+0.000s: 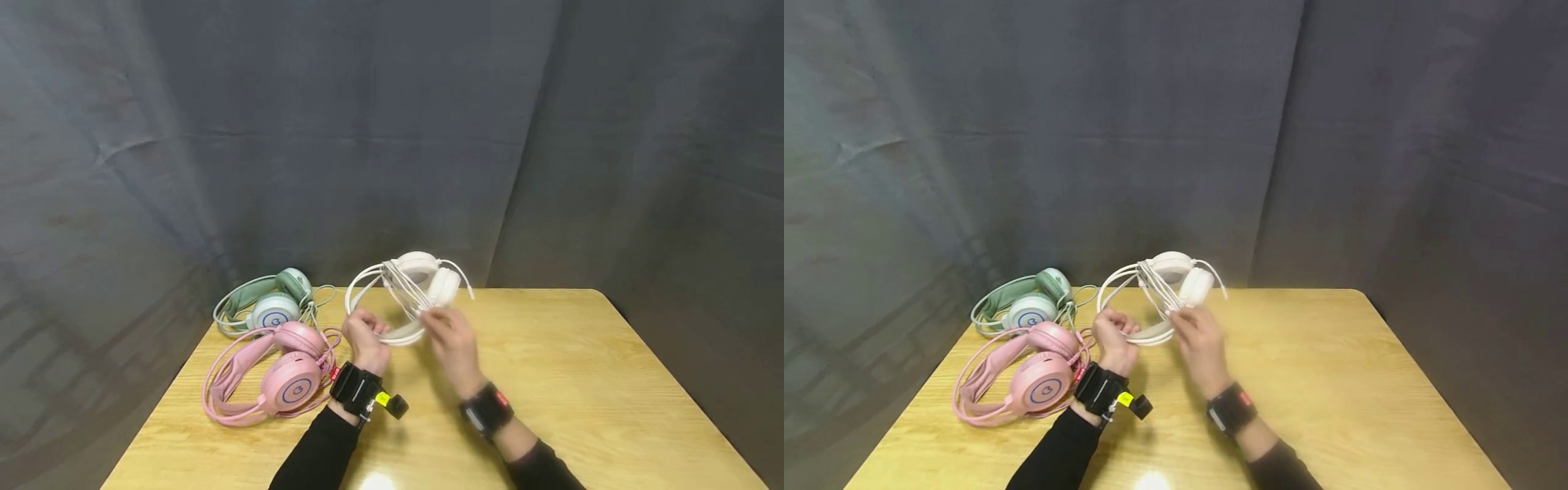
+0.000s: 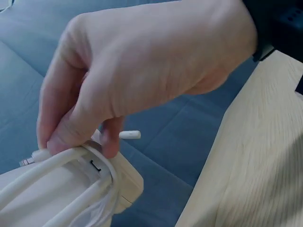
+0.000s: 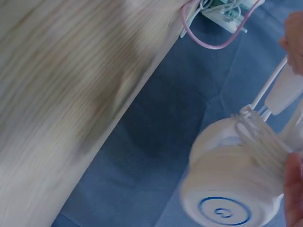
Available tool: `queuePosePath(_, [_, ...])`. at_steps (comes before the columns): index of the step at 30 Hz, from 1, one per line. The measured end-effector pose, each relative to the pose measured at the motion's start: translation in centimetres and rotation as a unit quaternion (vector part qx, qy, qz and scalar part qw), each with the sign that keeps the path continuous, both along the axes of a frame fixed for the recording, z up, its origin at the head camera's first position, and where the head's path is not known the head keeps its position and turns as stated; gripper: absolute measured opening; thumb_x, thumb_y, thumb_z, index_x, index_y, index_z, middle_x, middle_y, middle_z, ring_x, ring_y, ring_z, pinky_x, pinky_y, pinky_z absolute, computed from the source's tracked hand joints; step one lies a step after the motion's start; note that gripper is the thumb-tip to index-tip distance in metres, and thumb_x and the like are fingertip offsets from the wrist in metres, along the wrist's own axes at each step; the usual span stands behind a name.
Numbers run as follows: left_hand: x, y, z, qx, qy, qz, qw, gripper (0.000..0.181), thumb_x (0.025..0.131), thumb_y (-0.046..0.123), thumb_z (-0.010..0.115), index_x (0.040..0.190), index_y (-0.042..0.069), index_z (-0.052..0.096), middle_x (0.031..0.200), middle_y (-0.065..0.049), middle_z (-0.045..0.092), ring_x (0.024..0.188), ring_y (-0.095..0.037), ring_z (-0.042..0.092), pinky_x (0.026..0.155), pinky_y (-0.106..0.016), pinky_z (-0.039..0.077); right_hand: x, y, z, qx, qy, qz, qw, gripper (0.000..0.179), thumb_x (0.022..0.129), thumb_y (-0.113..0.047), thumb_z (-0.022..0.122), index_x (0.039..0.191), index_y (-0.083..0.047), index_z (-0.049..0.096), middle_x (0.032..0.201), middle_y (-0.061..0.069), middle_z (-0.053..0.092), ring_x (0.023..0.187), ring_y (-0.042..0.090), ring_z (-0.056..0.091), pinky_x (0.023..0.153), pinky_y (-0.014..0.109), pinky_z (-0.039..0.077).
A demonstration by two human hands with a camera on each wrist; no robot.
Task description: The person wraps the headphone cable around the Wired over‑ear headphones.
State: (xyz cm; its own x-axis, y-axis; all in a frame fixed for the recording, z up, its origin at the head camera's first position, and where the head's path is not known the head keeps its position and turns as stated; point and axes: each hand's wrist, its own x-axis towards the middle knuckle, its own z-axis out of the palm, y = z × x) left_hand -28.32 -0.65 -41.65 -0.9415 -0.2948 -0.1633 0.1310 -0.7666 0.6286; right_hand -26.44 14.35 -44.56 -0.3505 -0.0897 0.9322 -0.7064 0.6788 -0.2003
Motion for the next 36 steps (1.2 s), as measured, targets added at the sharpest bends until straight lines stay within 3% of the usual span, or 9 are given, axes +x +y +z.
queuePosePath(8, [-0.4,-0.1,-0.3,-0.024,0.005,0.020,0.9995,0.026,0.069,-0.006,0.037,0.059,0.017,0.037,0.045,0.007,0.030,0.040,-0.009,0.027,0.041,-0.025,0.027,0.1,-0.3,-0.2,0.030,-0.033,-0.023,0.9987,0.030,0.068,0.007,0.081,0.095,-0.003,0.075,0.095,0.011,0.074,0.085,0.025,0.067,0.073,0.034,0.057])
queuePosePath(12, [-0.5,-0.2,-0.3,-0.027,0.005,0.021,0.9994,0.025,0.070,-0.007,0.039,0.062,0.017,0.037,0.045,0.007,0.032,0.039,-0.010,0.027,0.041,-0.025,0.026,0.4,-0.5,0.0,0.050,-0.074,-0.041,0.9952,0.031,0.070,0.007,0.079,0.098,-0.004,0.074,0.097,0.010,0.074,0.087,0.023,0.067,0.075,0.033,0.057])
queuePosePath(18, [-0.5,-0.5,-0.5,-0.029,-0.009,0.028,0.9991,0.029,0.070,-0.008,0.039,0.054,0.017,0.039,0.044,0.007,0.033,0.038,-0.010,0.027,0.042,-0.026,0.028,1.8,-1.6,-0.1,0.161,-0.151,-0.079,0.9722,0.056,0.067,0.010,0.073,0.122,0.002,0.063,0.118,0.015,0.065,0.106,0.029,0.059,0.093,0.041,0.051])
queuePosePath(22, [-0.3,-0.4,-0.2,-0.028,-0.006,0.029,0.9992,0.030,0.070,-0.008,0.039,0.054,0.017,0.039,0.045,0.007,0.033,0.039,-0.010,0.029,0.042,-0.025,0.029,2.5,-2.5,-0.6,0.184,-0.182,-0.091,0.9615,0.079,0.067,-0.003,0.081,0.137,0.009,0.046,0.135,0.023,0.052,0.123,0.037,0.049,0.109,0.049,0.041])
queuePosePath(26, [0.1,0.0,0.5,-0.015,-0.007,0.035,0.9992,0.028,0.069,-0.008,0.039,0.056,0.017,0.037,0.046,0.007,0.033,0.040,-0.010,0.029,0.042,-0.024,0.028,2.5,-3.2,-1.2,0.165,-0.183,-0.106,0.9633,0.087,0.069,-0.014,0.085,0.141,0.009,0.041,0.140,0.024,0.047,0.128,0.037,0.045,0.110,0.046,0.041])
queuePosePath(33, [0.4,1.4,1.1,-0.029,-0.022,0.044,0.9984,0.025,0.069,-0.007,0.044,0.062,0.016,0.038,0.053,0.006,0.036,0.046,-0.010,0.033,0.046,-0.024,0.032,1.7,-2.4,-1.7,0.141,-0.143,-0.121,0.9721,0.077,0.068,-0.006,0.085,0.136,0.004,0.049,0.133,0.020,0.056,0.120,0.035,0.052,0.095,0.041,0.053])
queuePosePath(36, [0.5,2.6,1.6,-0.038,-0.015,0.021,0.9989,0.014,0.075,-0.003,0.051,0.083,0.007,0.055,0.074,-0.001,0.056,0.064,-0.015,0.054,0.062,-0.030,0.051,1.1,-1.6,-1.6,0.134,-0.144,-0.118,0.9733,0.071,0.068,-0.003,0.083,0.133,0.001,0.054,0.127,0.017,0.060,0.113,0.034,0.056,0.085,0.040,0.057])
